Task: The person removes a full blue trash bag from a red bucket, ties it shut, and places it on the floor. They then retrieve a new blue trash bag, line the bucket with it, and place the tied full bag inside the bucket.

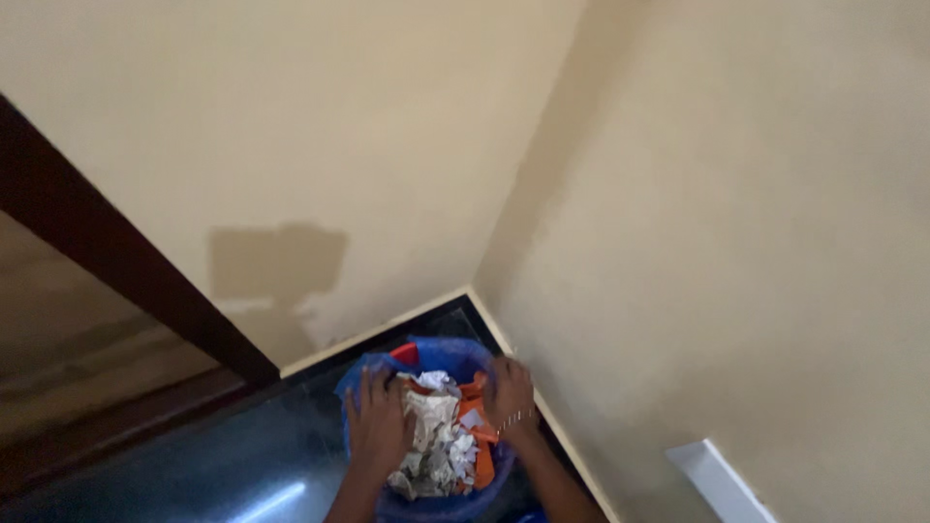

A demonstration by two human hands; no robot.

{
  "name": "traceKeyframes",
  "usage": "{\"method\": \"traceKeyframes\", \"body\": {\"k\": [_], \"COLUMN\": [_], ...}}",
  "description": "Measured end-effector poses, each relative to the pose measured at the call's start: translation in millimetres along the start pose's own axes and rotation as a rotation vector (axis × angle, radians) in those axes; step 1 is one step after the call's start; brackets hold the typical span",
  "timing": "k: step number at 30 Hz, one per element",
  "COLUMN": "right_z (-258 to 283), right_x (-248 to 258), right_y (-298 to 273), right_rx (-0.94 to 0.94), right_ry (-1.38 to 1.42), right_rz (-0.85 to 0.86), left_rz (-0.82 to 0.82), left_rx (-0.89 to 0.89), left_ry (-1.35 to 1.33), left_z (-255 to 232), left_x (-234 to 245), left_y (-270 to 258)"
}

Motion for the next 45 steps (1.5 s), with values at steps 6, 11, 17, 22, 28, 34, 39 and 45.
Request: {"method": "traceKeyframes", "body": {"k": [6, 11, 17, 22, 28, 34, 39, 45], "right_z": [-13.3, -22.6, -14.3, 8.1, 6.2, -48.7, -77.8, -127.8], "right_x": [-65.1, -104.5, -92.5, -61.6, -70.8, -85.3, -48.1, -77.0], "right_y": [55.6, 77.6, 77.6, 64.9, 42.8, 36.7, 16.1, 19.9], "right_rx": [0.049, -0.261, -0.185, 0.181, 0.311, 0.027, -0.493, -0.636], "right_ry": [-0.158, -0.025, 0.349, 0.296, 0.128, 0.363, -0.082, 0.008], "right_rz": [0.009, 0.324, 0.037, 0.100, 0.305, -0.085, -0.073, 0.431], "left_rz": [-0.308, -0.242, -0.280, -0.475, -0.526, -0.523, -0.398, -0.066], "left_rx": [0.186, 0.410, 0.399, 0.125, -0.065, 0.241, 0.417, 0.491], "left_ry": [-0.025, -0.055, -0.198, -0.076, 0.020, -0.354, -0.434, -0.360], "left_z": [64.1, 107.0, 101.6, 87.0, 73.2, 106.8, 163.4, 183.3], "left_x": [-28.6, -58.4, -68.5, -49.0, -46.7, -72.3, -118.8, -167.6], "left_y": [6.6, -0.6, 9.1, 18.9, 23.1, -8.3, -34.7, -43.6]}}
Point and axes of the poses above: each hand's wrist, its own y-axis towards the middle knuckle, its own x-axis out of the back of the hand, z = x × y, the point moved 5 cm from there along y, towards the middle knuckle, and after that the axes turned 15 degrees about -x, right-handed, at the moved point
